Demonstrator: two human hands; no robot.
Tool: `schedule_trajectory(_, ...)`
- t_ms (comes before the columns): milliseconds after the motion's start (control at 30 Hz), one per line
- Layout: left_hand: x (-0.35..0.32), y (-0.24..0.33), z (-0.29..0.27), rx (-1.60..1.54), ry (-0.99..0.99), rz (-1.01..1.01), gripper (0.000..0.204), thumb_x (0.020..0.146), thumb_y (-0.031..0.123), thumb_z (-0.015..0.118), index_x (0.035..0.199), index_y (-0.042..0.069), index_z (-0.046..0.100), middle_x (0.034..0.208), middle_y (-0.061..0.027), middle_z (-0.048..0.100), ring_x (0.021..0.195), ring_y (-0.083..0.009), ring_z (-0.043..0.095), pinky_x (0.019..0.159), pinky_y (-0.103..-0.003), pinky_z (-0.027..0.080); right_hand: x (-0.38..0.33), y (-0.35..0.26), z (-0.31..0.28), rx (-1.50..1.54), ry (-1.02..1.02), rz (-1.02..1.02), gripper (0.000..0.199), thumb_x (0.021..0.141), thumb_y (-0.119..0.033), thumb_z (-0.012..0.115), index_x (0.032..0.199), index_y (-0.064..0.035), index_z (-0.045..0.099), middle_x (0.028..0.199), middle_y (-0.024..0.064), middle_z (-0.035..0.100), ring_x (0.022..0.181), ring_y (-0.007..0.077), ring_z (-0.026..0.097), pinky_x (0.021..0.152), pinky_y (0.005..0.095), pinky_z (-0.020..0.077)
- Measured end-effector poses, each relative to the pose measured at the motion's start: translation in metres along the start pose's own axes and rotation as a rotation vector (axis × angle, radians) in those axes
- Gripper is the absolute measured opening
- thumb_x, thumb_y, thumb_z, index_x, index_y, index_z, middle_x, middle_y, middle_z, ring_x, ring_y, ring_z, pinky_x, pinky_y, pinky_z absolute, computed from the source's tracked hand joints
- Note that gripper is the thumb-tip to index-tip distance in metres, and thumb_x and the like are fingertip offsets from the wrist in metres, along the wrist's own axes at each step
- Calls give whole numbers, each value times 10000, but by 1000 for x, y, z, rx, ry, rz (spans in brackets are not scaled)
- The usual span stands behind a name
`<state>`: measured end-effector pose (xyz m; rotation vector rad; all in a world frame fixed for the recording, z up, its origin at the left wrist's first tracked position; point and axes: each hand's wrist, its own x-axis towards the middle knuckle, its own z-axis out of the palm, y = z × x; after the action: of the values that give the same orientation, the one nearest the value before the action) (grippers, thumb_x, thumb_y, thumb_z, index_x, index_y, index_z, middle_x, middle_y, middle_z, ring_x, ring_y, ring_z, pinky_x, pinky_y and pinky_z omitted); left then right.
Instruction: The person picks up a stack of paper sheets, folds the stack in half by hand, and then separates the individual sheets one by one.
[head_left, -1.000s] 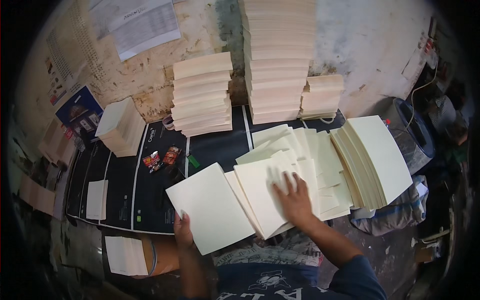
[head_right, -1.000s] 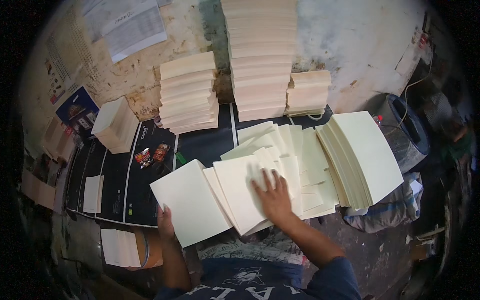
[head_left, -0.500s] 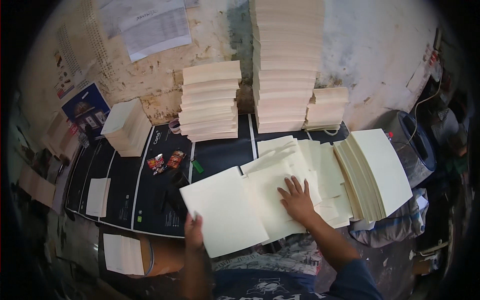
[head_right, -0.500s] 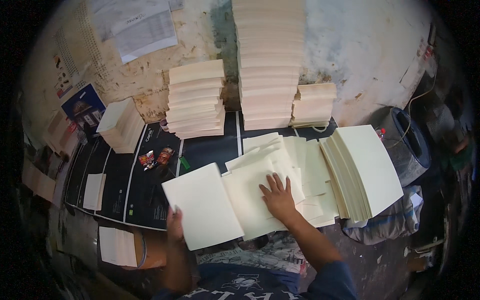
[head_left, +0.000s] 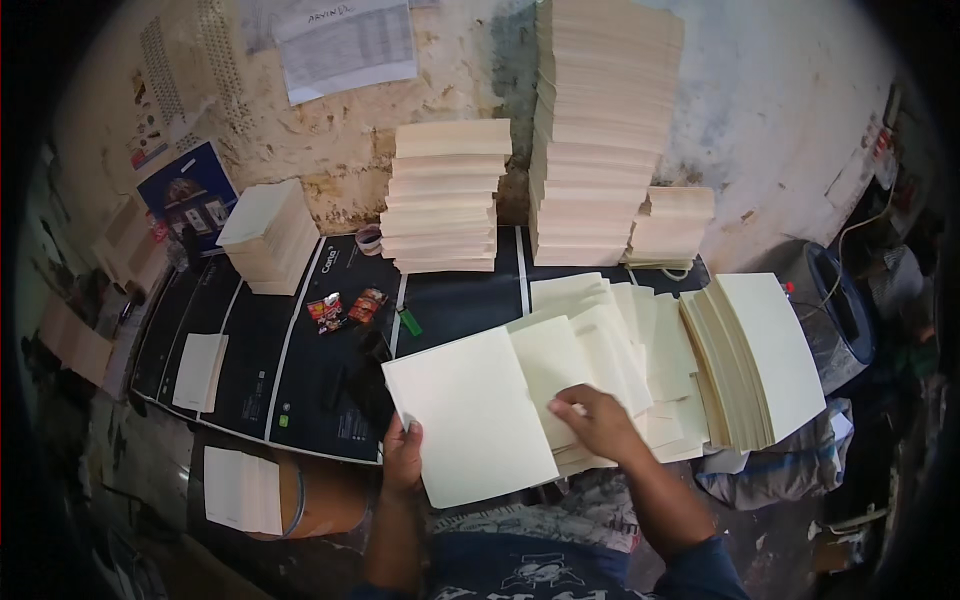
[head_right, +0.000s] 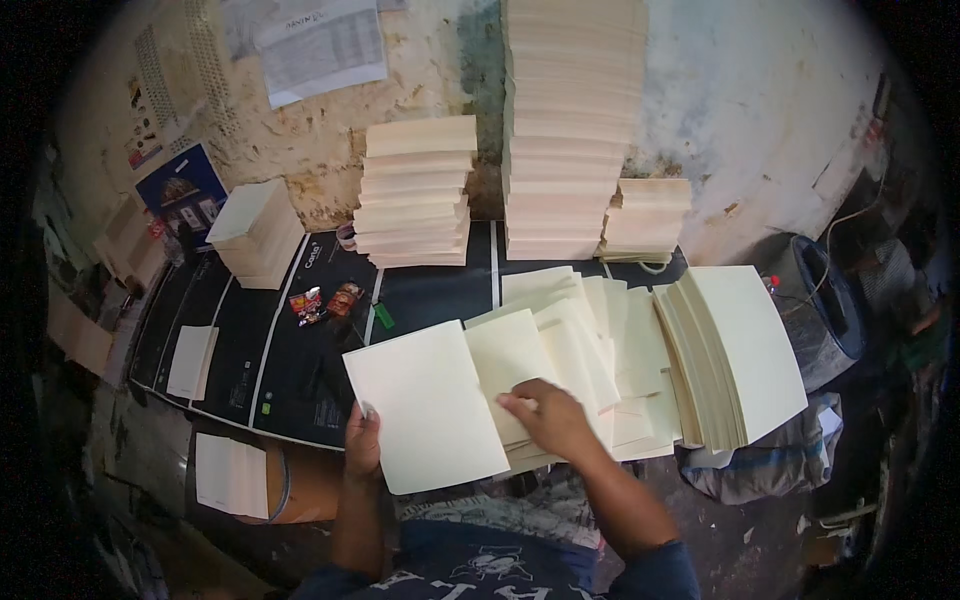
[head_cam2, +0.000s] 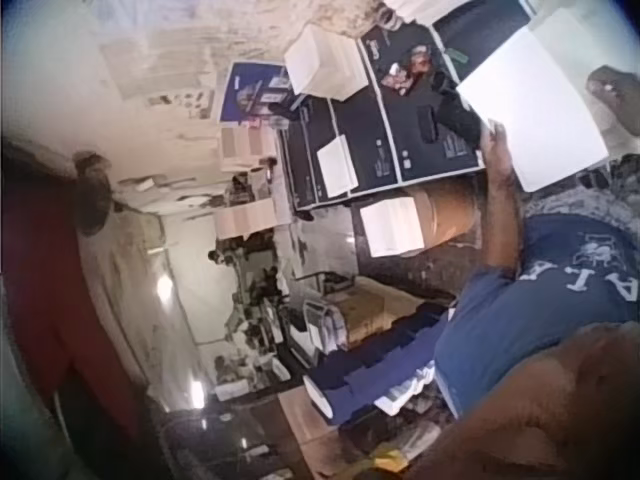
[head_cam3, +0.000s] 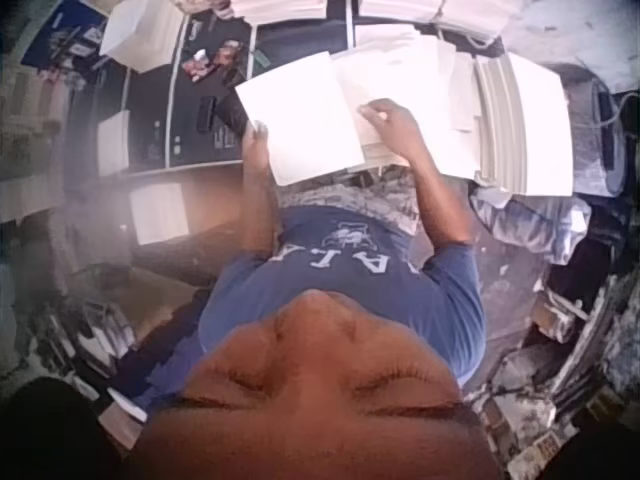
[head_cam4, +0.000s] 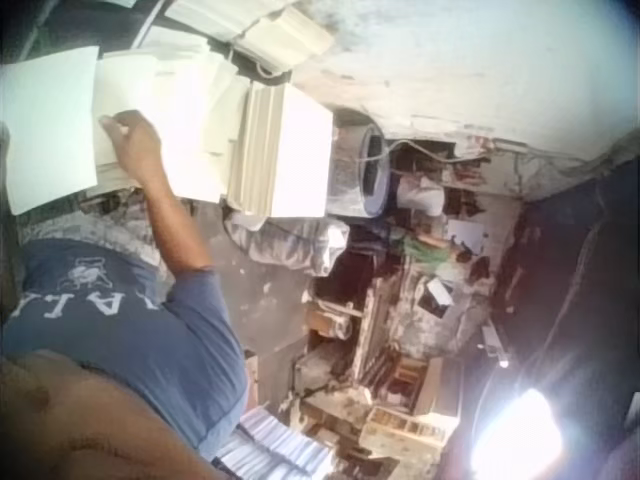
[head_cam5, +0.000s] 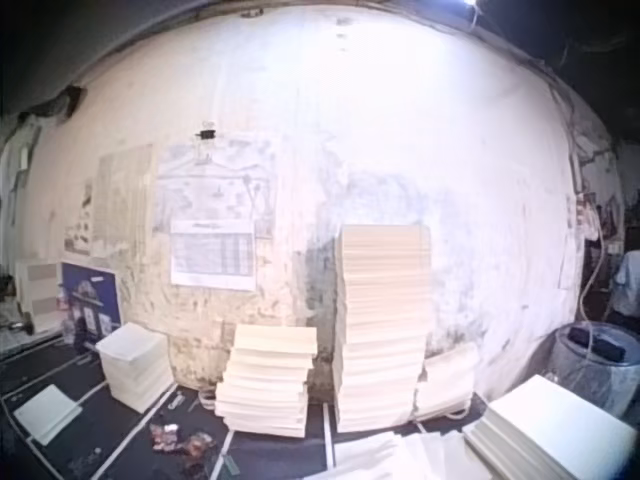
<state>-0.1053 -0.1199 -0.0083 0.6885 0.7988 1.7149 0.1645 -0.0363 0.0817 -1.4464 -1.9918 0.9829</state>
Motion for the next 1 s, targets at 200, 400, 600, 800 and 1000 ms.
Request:
schedule_trajectory(200,-6,-10,-9,66,28,35,400,988,178,549,1333,-2,458,1214,-87,599,1087,-158,569,951,-326,450,8,-17,21,-119,-14,121,516,910,-511,572,869,-4,663,740,200,664,705,358,665,663,418,514)
schedule_trajectory(400,2,-15,-86,174,-40,-25,320,951,188,594,1213,24,511,1081,-64,615,989,-149,587,880,-293,495,6,30,-29,-25,264,193,389,949,-351,561,989,29,631,660,178,632,573,320,622,595,428,505)
schedule_trajectory(600,-1,6,-46,-4,-217,20,615,963,333,519,1417,-22,308,1340,-238,465,1169,-364,533,931,-499,495,14,4,7,-33,-144,-82,478,941,-484,520,1076,-49,662,1208,159,593,1090,341,580,940,388,456)
schedule_trajectory(800,17,-9,-12,107,-138,-4,607,965,326,515,1416,-23,309,1337,-237,469,1166,-362,535,932,-498,494,4,0,-9,-170,-108,50,612,927,-565,509,907,30,653,935,242,652,906,395,633,797,454,493)
schedule_trajectory(1000,18,7,-27,149,-72,22,598,967,319,511,1415,-24,311,1335,-236,473,1164,-361,537,932,-497,494,15,13,-27,22,-109,-4,633,927,-565,515,893,52,648,881,257,654,868,409,635,783,445,490)
